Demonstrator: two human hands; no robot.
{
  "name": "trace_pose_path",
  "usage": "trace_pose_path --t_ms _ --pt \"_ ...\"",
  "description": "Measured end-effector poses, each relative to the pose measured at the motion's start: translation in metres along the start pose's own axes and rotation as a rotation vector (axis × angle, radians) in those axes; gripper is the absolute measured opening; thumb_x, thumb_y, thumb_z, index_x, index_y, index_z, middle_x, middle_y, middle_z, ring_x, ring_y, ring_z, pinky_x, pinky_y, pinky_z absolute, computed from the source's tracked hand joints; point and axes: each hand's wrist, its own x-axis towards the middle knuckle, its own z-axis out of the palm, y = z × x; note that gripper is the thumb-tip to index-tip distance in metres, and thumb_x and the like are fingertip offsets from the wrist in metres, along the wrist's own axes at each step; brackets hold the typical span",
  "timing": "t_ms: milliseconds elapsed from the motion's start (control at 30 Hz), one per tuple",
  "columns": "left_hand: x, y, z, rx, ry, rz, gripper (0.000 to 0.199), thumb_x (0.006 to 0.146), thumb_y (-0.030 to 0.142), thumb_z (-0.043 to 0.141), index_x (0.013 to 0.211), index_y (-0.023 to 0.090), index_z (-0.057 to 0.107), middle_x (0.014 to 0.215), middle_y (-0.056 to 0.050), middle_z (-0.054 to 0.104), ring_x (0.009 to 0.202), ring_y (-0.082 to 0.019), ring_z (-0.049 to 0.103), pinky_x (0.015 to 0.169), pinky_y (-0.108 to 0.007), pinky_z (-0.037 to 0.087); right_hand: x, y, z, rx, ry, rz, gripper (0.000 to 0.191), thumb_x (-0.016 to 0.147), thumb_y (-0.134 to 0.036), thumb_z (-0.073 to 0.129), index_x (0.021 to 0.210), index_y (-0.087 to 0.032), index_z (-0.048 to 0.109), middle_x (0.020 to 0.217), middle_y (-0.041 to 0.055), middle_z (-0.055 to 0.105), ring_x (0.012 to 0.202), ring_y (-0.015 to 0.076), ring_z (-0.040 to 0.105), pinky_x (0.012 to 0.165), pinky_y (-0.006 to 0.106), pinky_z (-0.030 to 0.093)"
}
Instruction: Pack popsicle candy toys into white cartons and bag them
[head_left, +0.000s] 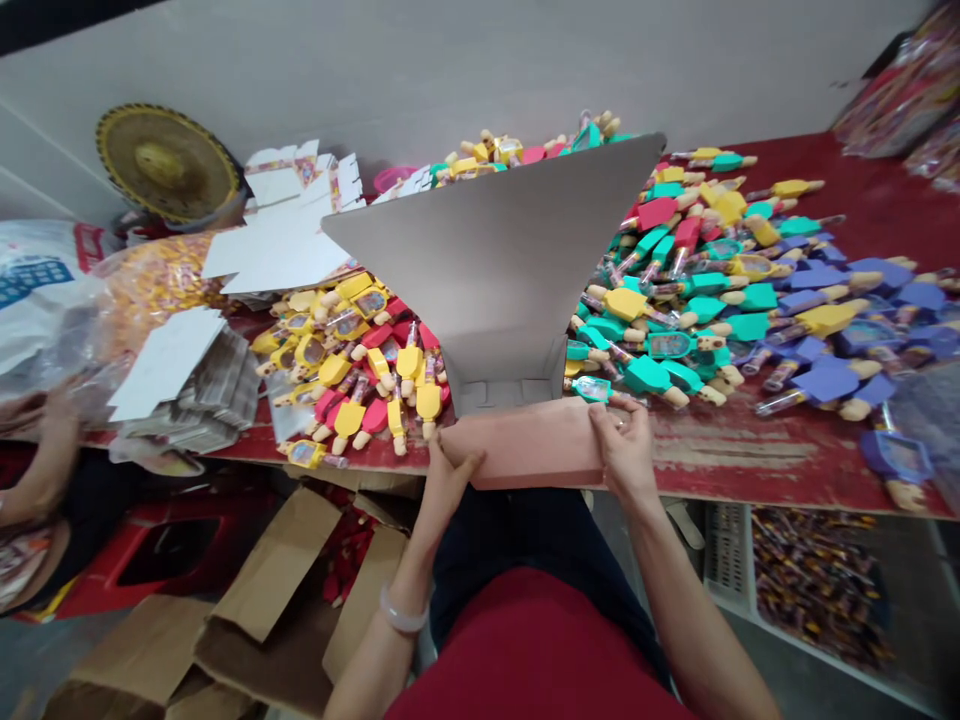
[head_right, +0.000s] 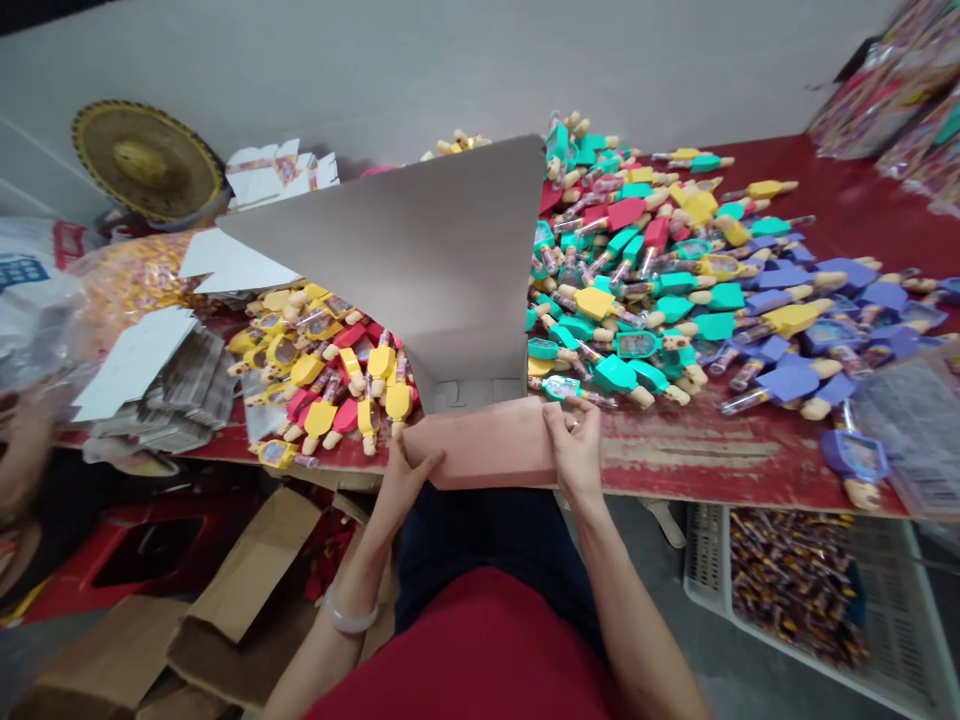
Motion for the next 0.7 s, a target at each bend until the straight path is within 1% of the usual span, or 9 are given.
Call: trace_pose_path --t_ms 67,133,200,233,333,433,500,600,700 --pt "-0.005 0.002 0.003 -0.129 -0.091 -0.136 0.089 0.064 0.046 0.091 0.138 0.013 0.055 0.14 -0.022 0.063 0.129 -0.033 0.062 0.111 -0.048 0.049 -0.004 0.005 -0.001 -0.007 0.04 -0.002 0.053 0.076 -0.068 0.071 0.099 -0.023 0.054 0.076 -0.0027 0.059 0.07 0.0166 0.056 0.068 0.03 0.047" --pt "-0.007 0.016 0.002 -0.207 -0.25 -0.201 0.074 0.068 0.05 0.088 0.128 0.014 0.065 0.13 -0.019 0.07 0.121 -0.032 0.067 0.106 -0.048 0.053 -0.007 0.004 0.0 -0.104 0.011 -0.061 0.049 0.084 -0.072 0.06 0.086 -0.023 0.054 0.078 -0.0007 0.059 0.076 0.0181 0.056 0.073 0.031 0.048" --pt "-0.002 0.034 -0.002 -0.188 -0.379 -0.149 0.059 0.073 0.053 0.085 0.116 0.015 0.072 0.121 -0.016 0.075 0.116 -0.032 0.069 0.104 -0.047 0.055 -0.006 -0.003 0.002 -0.212 -0.047 -0.158 0.05 0.092 -0.071 0.049 0.082 -0.023 0.057 0.082 0.0018 0.06 0.084 0.0207 0.056 0.08 0.034 0.048" --pt "0.005 0.042 -0.005 -0.137 -0.394 -0.082 0.055 0.074 0.052 0.084 0.112 0.015 0.074 0.117 -0.015 0.076 0.114 -0.032 0.07 0.104 -0.047 0.055 -0.004 -0.008 0.003 -0.25 -0.078 -0.207 0.051 0.095 -0.07 0.045 0.083 -0.023 0.06 0.085 0.003 0.062 0.087 0.0219 0.057 0.083 0.035 0.048" --pt "0.032 0.058 -0.011 0.115 -0.254 0.168 0.057 0.066 0.045 0.09 0.112 0.015 0.073 0.11 -0.013 0.075 0.112 -0.032 0.068 0.103 -0.047 0.053 0.006 -0.017 0.012 -0.282 -0.162 -0.289 0.05 0.095 -0.069 0.048 0.092 -0.023 0.067 0.092 0.0052 0.066 0.09 0.0232 0.059 0.087 0.037 0.048" --pt "0.051 0.058 -0.007 0.235 -0.096 0.288 0.064 0.068 0.042 0.088 0.122 0.015 0.067 0.113 -0.013 0.072 0.11 -0.03 0.067 0.1 -0.044 0.052 0.018 -0.011 0.021 -0.207 -0.179 -0.245 0.049 0.092 -0.068 0.054 0.095 -0.022 0.069 0.091 0.0053 0.067 0.088 0.0224 0.061 0.086 0.037 0.05" --pt "0.054 0.055 -0.002 0.221 -0.085 0.282 0.057 0.075 0.044 0.082 0.122 0.016 0.065 0.112 -0.013 0.072 0.105 -0.027 0.068 0.096 -0.04 0.053 0.025 0.001 0.025 -0.123 -0.162 -0.189 0.048 0.089 -0.067 0.058 0.094 -0.021 0.069 0.09 0.0047 0.068 0.087 0.0219 0.061 0.087 0.038 0.052" --pt "0.049 0.047 0.004 0.213 -0.074 0.237 0.04 0.089 0.052 0.065 0.106 0.016 0.069 0.1 -0.011 0.074 0.1 -0.026 0.069 0.093 -0.038 0.052 0.032 0.021 0.024 -0.072 -0.183 -0.098 0.045 0.084 -0.065 0.064 0.085 -0.02 0.068 0.081 0.0022 0.066 0.081 0.0203 0.06 0.084 0.039 0.053" --pt "0.053 0.035 0.004 0.254 0.009 0.171 0.046 0.095 0.059 0.053 0.092 0.017 0.069 0.091 -0.01 0.072 0.099 -0.027 0.068 0.094 -0.039 0.05 0.039 0.032 0.024 -0.118 -0.206 -0.039 0.042 0.08 -0.061 0.065 0.076 -0.02 0.062 0.073 0.0006 0.062 0.075 0.0195 0.058 0.08 0.038 0.053"
